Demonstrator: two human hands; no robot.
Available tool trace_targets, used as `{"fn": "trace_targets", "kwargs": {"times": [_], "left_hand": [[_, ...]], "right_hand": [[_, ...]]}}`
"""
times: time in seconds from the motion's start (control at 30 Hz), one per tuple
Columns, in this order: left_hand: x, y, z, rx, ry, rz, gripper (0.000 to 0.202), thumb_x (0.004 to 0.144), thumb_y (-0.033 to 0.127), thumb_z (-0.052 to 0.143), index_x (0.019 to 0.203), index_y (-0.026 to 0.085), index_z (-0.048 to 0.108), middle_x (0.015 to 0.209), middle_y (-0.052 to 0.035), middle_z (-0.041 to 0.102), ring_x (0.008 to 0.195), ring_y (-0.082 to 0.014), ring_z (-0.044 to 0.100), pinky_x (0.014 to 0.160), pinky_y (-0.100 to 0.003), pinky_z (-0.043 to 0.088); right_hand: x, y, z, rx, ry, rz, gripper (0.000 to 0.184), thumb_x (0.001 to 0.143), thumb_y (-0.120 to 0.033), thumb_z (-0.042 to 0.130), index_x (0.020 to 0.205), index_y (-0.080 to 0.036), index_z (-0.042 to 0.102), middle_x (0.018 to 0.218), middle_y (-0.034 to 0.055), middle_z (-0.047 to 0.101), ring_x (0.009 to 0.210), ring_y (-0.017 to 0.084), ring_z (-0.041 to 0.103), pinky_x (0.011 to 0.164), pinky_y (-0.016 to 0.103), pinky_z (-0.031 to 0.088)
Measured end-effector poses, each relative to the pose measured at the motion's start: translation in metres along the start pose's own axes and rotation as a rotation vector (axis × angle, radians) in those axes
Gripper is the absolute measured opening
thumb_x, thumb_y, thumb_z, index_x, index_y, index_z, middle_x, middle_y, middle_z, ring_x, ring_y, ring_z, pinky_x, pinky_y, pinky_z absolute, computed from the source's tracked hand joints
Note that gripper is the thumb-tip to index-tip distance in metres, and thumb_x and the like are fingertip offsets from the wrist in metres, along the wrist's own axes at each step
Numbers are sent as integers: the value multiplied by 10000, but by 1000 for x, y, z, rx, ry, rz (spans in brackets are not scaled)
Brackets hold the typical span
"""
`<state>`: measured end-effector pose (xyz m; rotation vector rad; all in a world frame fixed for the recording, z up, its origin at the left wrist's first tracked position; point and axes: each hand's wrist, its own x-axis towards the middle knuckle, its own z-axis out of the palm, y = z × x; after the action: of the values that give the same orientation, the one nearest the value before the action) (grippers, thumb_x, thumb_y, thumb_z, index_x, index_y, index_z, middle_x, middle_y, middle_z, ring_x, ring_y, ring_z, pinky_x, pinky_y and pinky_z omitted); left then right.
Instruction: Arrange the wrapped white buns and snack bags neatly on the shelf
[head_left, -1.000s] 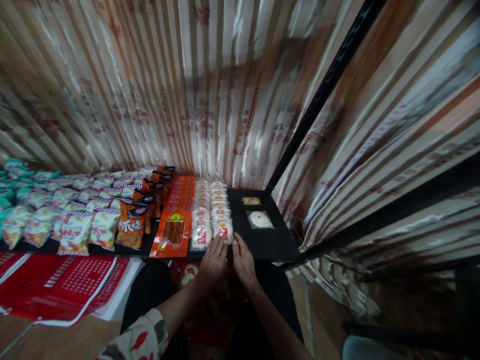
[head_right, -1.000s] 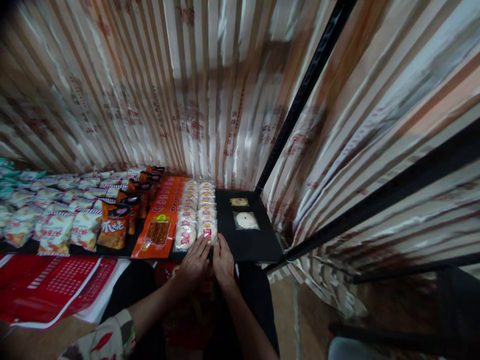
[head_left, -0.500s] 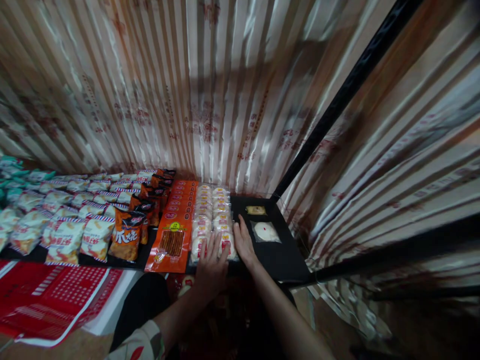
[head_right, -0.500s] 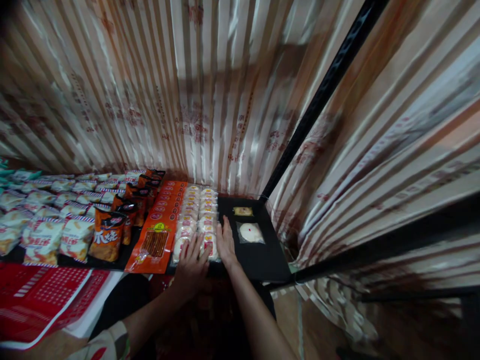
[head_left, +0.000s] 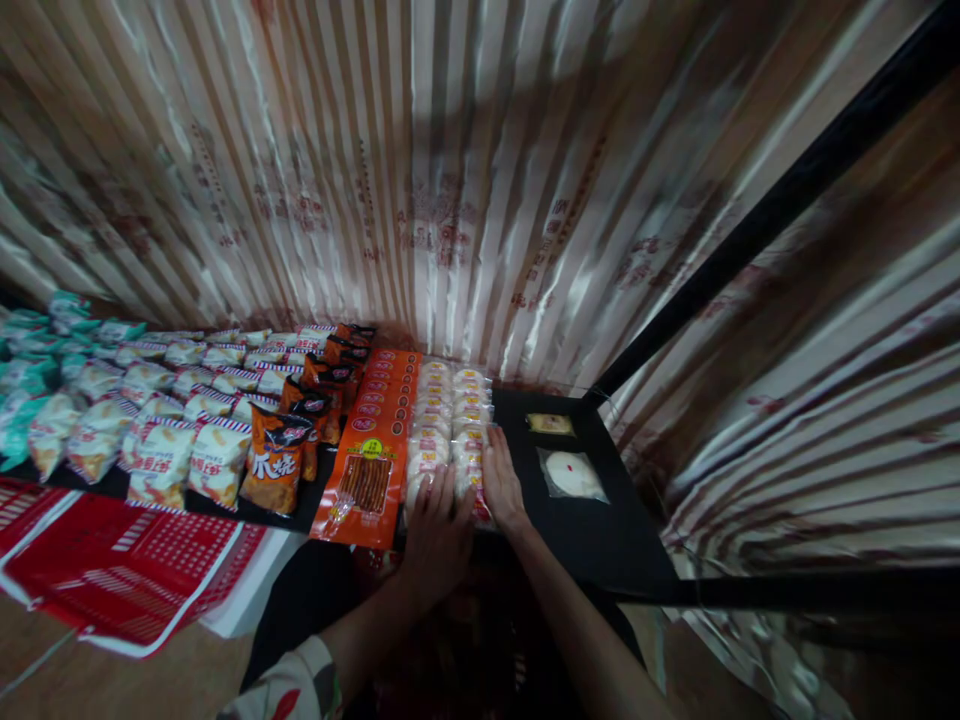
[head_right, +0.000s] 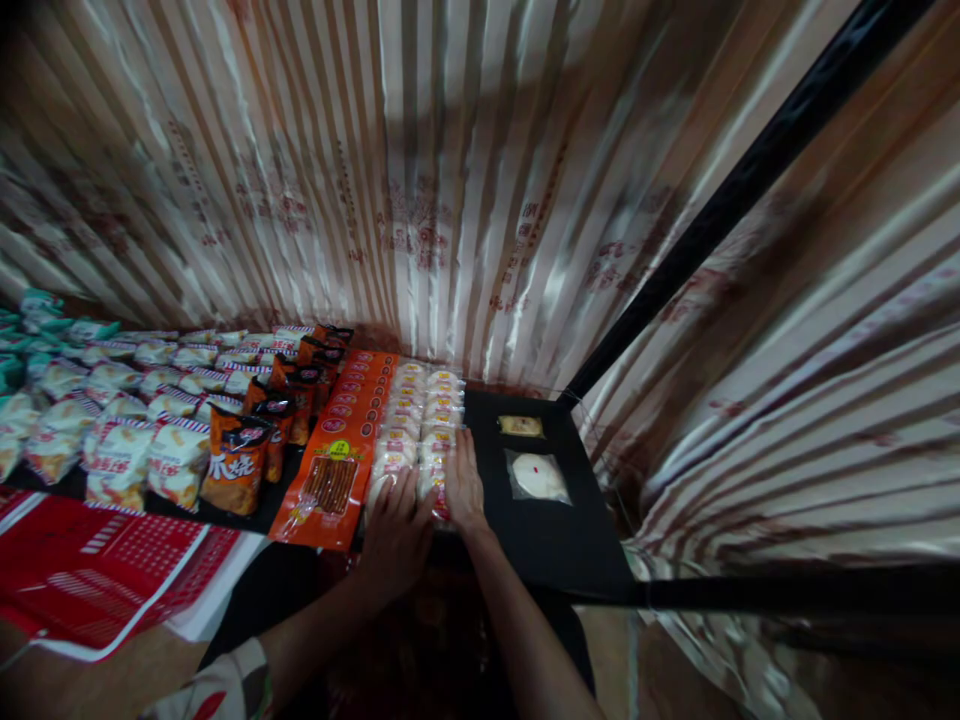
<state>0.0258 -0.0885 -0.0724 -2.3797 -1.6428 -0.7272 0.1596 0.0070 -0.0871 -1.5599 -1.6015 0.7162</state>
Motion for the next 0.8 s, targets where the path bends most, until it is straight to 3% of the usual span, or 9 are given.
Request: {"fn": "trace_targets", "kwargs": {"times": [0.23,0.5,0.8], "left_hand": [[1,3,-3,-44,45,-30,523,870,319,502,1363,183,391,1484,-145,299,1374,-297,259,1082,-503,273],[19,7,-2,-87,34,-71,522,858,464,506,1348,305,426,1488,-76,313,1380,-318,227,1083,-558,228],[24,4,12,-76,57,-67,590,814,544,533,1351,326,422,1471,-95,335,1363,-346,250,1064,-611,217]], "right_hand": [[11,-4,-10,-8,3,33,726,881,-623,217,1407,-142,353,1513,107,259,1404,211,204,1162,412,166],[61,-13,-20,2,-39,22,717,865,-641,295,1431,-201,318,1539,67,189,1413,217,169,1160,431,145],[97,-9,-8,-10,-116,-17,718,844,-656,337,1415,-221,362,1542,46,184,1421,214,129,1164,409,131]]}}
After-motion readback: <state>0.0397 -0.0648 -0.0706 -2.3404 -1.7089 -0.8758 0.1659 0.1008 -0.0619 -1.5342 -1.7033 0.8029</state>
